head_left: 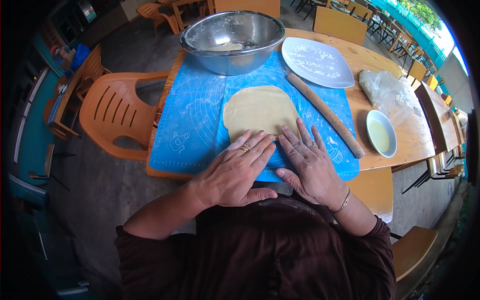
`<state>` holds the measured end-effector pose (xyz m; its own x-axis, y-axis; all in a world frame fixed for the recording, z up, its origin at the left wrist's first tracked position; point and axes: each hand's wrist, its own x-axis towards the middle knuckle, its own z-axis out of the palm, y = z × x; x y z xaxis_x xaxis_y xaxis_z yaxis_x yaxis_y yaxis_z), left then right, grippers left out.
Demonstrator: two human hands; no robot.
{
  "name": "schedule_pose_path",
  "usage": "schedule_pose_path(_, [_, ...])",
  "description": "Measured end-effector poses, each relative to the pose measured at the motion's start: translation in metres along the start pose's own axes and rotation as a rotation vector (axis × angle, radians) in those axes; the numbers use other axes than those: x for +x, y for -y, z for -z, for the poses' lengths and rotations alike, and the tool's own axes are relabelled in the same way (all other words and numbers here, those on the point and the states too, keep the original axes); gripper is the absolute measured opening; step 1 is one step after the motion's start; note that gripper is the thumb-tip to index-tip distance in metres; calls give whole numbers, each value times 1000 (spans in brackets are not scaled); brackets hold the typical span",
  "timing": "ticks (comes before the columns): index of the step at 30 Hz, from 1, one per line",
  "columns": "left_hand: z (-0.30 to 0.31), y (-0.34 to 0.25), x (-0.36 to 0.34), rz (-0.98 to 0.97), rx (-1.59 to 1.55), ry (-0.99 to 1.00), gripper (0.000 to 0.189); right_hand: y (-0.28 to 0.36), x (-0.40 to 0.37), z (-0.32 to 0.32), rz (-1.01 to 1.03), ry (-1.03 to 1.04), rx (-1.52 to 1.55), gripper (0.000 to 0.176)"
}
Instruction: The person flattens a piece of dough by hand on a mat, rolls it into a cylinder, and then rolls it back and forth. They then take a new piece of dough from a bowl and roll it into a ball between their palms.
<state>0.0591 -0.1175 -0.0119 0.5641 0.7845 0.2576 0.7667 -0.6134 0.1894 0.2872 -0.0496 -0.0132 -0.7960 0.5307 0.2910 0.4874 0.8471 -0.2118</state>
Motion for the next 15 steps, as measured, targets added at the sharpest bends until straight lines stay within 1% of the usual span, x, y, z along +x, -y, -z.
schedule_pose_path(3, [-3,-2,1,5,4,21,94,0,0,-4,7,11,3,66])
schedule_pose_path(5, [-5,5,7,38,-22,-18,92,-5,5,-7,6,3,-5,66])
schedule_pose_path(10, [-6,21,14,55,-65,-40,86,-12,18,-7,-41,-14,13,65])
schedule_pose_path(13, [0,13,9,53,-10,-85,86,-8,14,-3,-19,-35,15,64])
schedule_pose_path(15, [6,2,-2,40,-5,-78,87,-3,6,2,-18,-26,10,64])
